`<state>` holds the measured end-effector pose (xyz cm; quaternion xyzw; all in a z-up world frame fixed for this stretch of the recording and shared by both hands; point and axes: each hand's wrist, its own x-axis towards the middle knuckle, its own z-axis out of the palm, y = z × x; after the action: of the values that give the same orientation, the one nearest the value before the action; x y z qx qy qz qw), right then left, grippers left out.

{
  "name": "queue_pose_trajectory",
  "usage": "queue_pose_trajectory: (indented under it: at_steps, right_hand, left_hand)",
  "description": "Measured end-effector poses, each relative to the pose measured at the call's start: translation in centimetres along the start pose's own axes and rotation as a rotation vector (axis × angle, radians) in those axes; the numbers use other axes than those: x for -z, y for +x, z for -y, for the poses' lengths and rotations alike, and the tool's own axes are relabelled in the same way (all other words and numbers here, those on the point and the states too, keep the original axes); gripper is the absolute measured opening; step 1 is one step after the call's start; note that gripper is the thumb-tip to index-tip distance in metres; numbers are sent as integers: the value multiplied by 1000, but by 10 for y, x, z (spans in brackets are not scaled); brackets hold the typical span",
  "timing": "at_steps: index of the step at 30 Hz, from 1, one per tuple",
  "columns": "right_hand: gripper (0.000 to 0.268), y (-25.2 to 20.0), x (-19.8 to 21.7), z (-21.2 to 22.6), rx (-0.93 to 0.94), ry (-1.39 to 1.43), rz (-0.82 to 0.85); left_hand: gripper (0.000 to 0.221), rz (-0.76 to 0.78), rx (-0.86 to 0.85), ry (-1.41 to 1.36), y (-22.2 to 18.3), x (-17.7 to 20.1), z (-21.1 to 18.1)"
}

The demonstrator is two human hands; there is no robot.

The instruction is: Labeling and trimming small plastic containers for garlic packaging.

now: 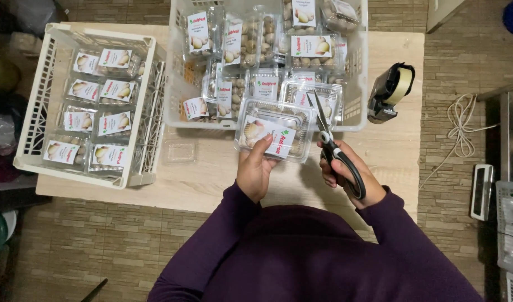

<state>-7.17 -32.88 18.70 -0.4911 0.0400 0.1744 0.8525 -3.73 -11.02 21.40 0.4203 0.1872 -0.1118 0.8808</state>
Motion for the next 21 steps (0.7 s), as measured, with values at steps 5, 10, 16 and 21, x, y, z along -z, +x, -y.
queue_pose_trajectory:
  at_steps: [5, 10, 16, 21]
  right_hand:
    - [51, 0, -2, 0, -8, -4, -9]
    - [50, 0, -6, 3, -16, 13, -19]
    - [50, -1, -8, 0, -26, 22, -39]
    - [49, -3, -12, 0, -23, 27, -54]
  left_hand:
    - [56, 15, 14, 29, 0, 4, 3]
    - [57, 0, 28, 36, 3, 7, 8]
    - [56, -18, 31, 44, 2, 5, 10]
    - [54, -25, 33, 36, 1, 4, 9]
